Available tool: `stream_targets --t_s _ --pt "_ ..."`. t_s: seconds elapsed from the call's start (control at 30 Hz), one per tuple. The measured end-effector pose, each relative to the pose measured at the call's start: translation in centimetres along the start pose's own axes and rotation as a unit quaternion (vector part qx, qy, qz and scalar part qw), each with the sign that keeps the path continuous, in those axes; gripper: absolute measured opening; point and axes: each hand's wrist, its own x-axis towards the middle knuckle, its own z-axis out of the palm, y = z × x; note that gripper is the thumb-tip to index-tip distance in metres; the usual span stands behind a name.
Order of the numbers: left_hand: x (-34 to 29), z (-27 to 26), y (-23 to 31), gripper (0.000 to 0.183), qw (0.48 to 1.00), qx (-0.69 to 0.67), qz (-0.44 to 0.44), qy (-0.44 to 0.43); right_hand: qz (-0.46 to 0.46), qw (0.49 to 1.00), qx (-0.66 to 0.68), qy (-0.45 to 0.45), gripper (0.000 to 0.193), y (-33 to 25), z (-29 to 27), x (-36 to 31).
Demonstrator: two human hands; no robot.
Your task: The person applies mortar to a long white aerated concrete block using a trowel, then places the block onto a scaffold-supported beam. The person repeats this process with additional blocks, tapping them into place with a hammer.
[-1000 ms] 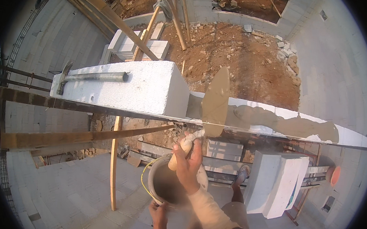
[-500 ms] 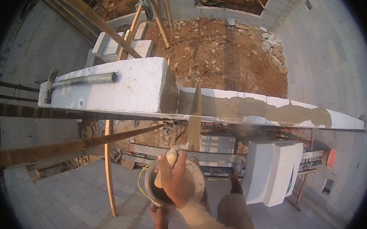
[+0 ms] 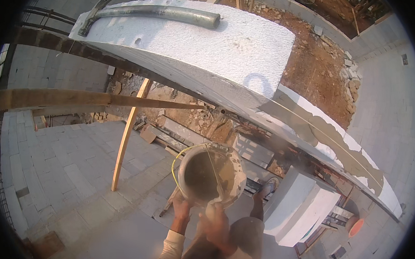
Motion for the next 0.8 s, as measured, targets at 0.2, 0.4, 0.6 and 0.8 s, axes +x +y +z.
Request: stream_targets --t_s 0.2,0.4,0.6,0.8 --pt "4.1 -0.9 -5.8 0.024 0.996 -0.068 -0.016 0.063 0.199 0.968 0.004 -0.154 0.061 8.1 0.1 5.0" --pt "12.7 -3.0 -13.0 0.023 0.982 -0.125 -0.07 0.123 -0.002 0.965 -0.256 -0.062 0.059 10.7 -0.9 3.2" --pt "25.1 -3.2 -21.8 0.03 0.963 -0.201 -0.088 0.154 0.143 0.968 -0.155 -0.135 0.042 15.6 -4.2 2.1" --pt "30.5 -4.1 -31.7 0.039 0.924 -0.327 -0.113 0.164 0.234 0.959 -0.086 -0.135 0.033 18.3 -5.6 2.8"
